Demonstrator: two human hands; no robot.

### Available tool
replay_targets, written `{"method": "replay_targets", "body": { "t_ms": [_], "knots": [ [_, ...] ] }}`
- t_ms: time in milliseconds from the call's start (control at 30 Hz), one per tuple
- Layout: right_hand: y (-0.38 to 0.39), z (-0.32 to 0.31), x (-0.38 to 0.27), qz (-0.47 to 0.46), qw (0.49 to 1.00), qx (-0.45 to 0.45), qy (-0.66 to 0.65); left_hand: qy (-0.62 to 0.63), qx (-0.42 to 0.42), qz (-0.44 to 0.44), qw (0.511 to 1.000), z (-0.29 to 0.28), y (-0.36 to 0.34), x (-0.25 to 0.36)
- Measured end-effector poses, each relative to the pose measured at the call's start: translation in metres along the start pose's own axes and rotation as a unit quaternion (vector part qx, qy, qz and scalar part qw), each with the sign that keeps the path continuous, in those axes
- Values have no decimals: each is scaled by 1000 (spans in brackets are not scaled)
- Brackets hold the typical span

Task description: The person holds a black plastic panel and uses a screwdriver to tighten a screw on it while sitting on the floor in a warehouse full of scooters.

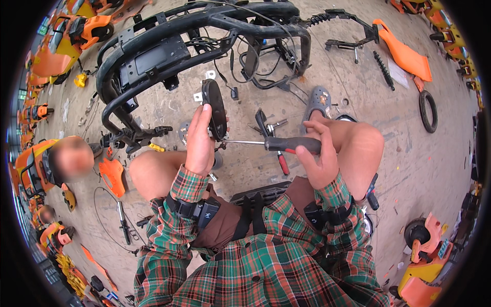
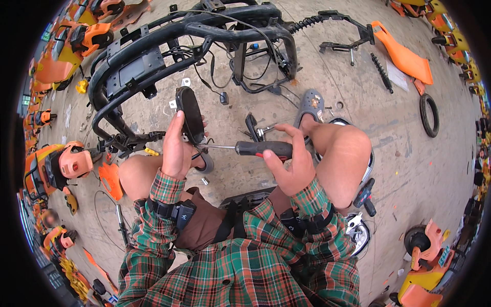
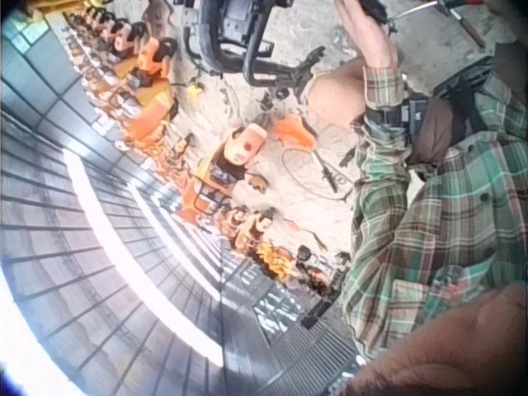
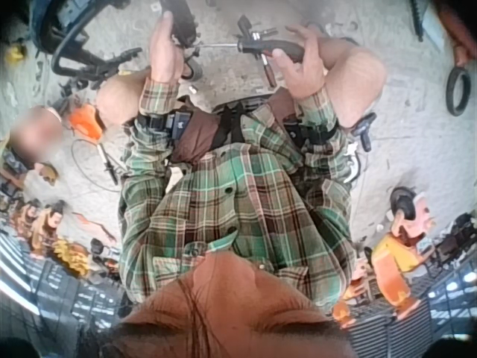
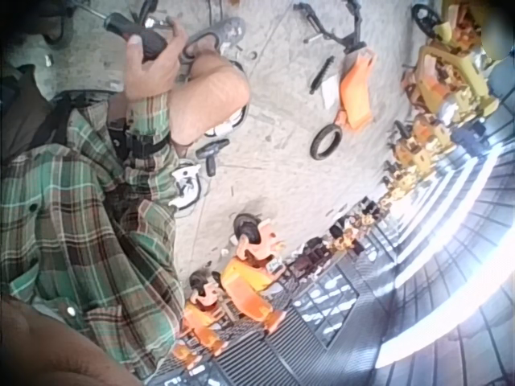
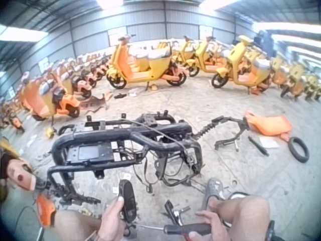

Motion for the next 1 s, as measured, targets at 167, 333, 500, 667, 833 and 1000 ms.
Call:
{"method": "replay_targets", "body": {
  "t_ms": [167,333,500,667,833,1000],
  "knots": [
    [-2,-1,-4,24,1000,0,5,3,4,-1,1000,-2,-1,-2],
    [0,1,9,60,998,-7,5,4,-4,-5,1000,1,-1,-3],
    [0,-3,-7,-34,998,19,54,-9,-7,-5,1000,-1,-2,-5],
    [-1,-2,3,7,1000,14,21,-9,-2,-11,1000,5,-2,-4],
    [-1,-2,-4,-1,1000,20,11,-14,1,-6,1000,1,-1,-4],
    [0,5,-3,1,1000,-4,-12,3,4,2,1000,-2,-1,0]
  ]
}}
Point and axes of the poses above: each hand's wrist, its own y-axis away from the middle knuckle, its own z-axis out of the palm, x = y × z, the point moved 10 cm from there along -y, towards the middle knuckle
